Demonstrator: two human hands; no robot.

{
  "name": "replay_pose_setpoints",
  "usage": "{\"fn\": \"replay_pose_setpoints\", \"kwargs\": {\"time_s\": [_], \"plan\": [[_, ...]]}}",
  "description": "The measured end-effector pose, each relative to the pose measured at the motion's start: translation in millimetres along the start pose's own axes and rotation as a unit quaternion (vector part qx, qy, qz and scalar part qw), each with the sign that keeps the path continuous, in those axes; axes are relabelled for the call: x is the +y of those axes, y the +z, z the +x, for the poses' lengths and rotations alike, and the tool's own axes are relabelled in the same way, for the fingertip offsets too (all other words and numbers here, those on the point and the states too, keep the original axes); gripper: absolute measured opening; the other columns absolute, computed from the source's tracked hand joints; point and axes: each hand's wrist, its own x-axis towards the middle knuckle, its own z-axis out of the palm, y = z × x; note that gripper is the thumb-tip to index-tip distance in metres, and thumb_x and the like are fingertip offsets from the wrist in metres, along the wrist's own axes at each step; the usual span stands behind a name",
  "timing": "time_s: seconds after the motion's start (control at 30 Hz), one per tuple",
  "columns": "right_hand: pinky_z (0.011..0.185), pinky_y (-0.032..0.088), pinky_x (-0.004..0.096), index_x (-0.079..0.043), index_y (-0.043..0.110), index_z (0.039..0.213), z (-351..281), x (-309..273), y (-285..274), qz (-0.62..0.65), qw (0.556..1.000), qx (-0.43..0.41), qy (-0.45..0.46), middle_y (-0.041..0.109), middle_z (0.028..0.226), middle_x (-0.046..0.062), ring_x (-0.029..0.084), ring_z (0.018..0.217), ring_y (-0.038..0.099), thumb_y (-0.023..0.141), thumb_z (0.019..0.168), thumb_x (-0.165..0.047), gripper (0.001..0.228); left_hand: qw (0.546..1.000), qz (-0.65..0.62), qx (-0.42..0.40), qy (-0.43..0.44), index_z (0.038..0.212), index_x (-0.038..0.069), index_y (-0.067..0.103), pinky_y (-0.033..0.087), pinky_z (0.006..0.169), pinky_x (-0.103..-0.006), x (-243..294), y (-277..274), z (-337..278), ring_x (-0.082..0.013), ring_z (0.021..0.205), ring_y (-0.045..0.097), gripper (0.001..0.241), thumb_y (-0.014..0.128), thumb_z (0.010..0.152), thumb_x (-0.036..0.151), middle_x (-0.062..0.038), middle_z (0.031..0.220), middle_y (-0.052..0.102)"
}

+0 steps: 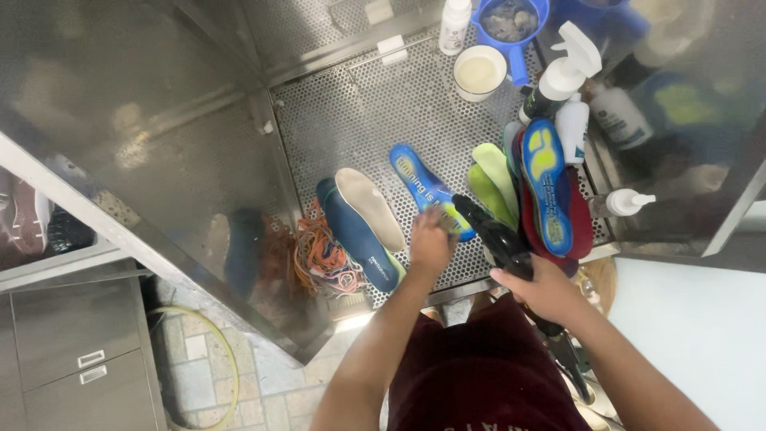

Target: The person uses a handheld pressure washer to clean multiple shoe insoles on a perforated metal tray. They handle each insole individually, spraying both sides and flipping them over to ensure thorough coverage. The insoles are placed back on the tray after cleaning.

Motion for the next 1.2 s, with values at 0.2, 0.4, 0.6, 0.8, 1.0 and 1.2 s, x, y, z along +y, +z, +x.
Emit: {"fn": "replay_pose_setpoints", "kwargs": {"time_s": [0.2, 0.4, 0.6, 0.8, 1.0, 1.2], "plan": [[0.049, 0.048, 0.034, -0.004, 0.069, 0.087, 13, -19, 8, -0.001, 0.999, -0.038, -0.018, 0.06, 0.055, 0.007, 0.017, 0.047, 0.06, 0.072, 0.088, -0.038, 0.035, 0.987, 0.157, -0.002, 0.027, 0.149, 0.004, 0.049, 0.027, 0.123, -0.0457, -4, 57, -6, -0.0325, 0.153, 0.031, 0.056, 0.055, 0.095, 0.014, -0.017, 0.163, 0.038], [0.045, 0.046, 0.033, -0.004, 0.064, 0.092, 37, -41, 20, 0.024, 0.998, -0.016, -0.063, 0.058, 0.052, 0.005, 0.015, 0.044, 0.056, 0.075, 0.088, -0.032, 0.031, 0.992, 0.101, -0.068, 0.027, 0.15, 0.006, 0.047, 0.025, 0.122, -0.0477, -6, 37, -3, -0.0302, 0.152, 0.029, 0.061, 0.055, 0.09, 0.018, -0.014, 0.162, 0.036], [0.044, 0.044, 0.033, -0.003, 0.065, 0.09, 43, -54, 20, 0.041, 0.995, -0.051, -0.081, 0.055, 0.053, 0.003, 0.014, 0.045, 0.054, 0.074, 0.09, -0.03, 0.029, 0.985, 0.123, -0.118, 0.018, 0.149, 0.006, 0.048, 0.026, 0.123, -0.0458, -1, 27, 6, -0.0313, 0.153, 0.029, 0.055, 0.052, 0.095, 0.019, -0.016, 0.164, 0.033], [0.045, 0.045, 0.032, -0.004, 0.067, 0.082, 49, -59, 14, 0.011, 0.992, -0.069, -0.103, 0.056, 0.051, 0.003, 0.014, 0.044, 0.056, 0.071, 0.092, -0.031, 0.029, 0.98, 0.126, -0.154, 0.007, 0.148, 0.006, 0.048, 0.027, 0.121, -0.0439, 6, 14, 12, -0.0308, 0.152, 0.028, 0.053, 0.049, 0.096, 0.016, -0.016, 0.163, 0.032], [0.046, 0.045, 0.034, -0.002, 0.062, 0.069, 50, -53, 12, 0.015, 0.99, -0.088, -0.105, 0.056, 0.051, 0.005, 0.016, 0.044, 0.056, 0.07, 0.092, -0.033, 0.039, 0.982, 0.124, -0.143, 0.006, 0.143, 0.005, 0.055, 0.03, 0.121, -0.0428, 9, 10, 12, -0.0306, 0.151, 0.031, 0.047, 0.047, 0.099, 0.018, -0.015, 0.161, 0.036], [0.046, 0.046, 0.033, -0.001, 0.061, 0.069, 42, -59, 7, 0.016, 0.99, -0.093, -0.103, 0.057, 0.051, 0.004, 0.015, 0.044, 0.057, 0.07, 0.092, -0.033, 0.041, 0.977, 0.135, -0.166, 0.005, 0.142, 0.003, 0.055, 0.03, 0.12, -0.0426, 17, -4, 11, -0.0306, 0.151, 0.03, 0.047, 0.049, 0.098, 0.018, -0.016, 0.161, 0.035]]}}
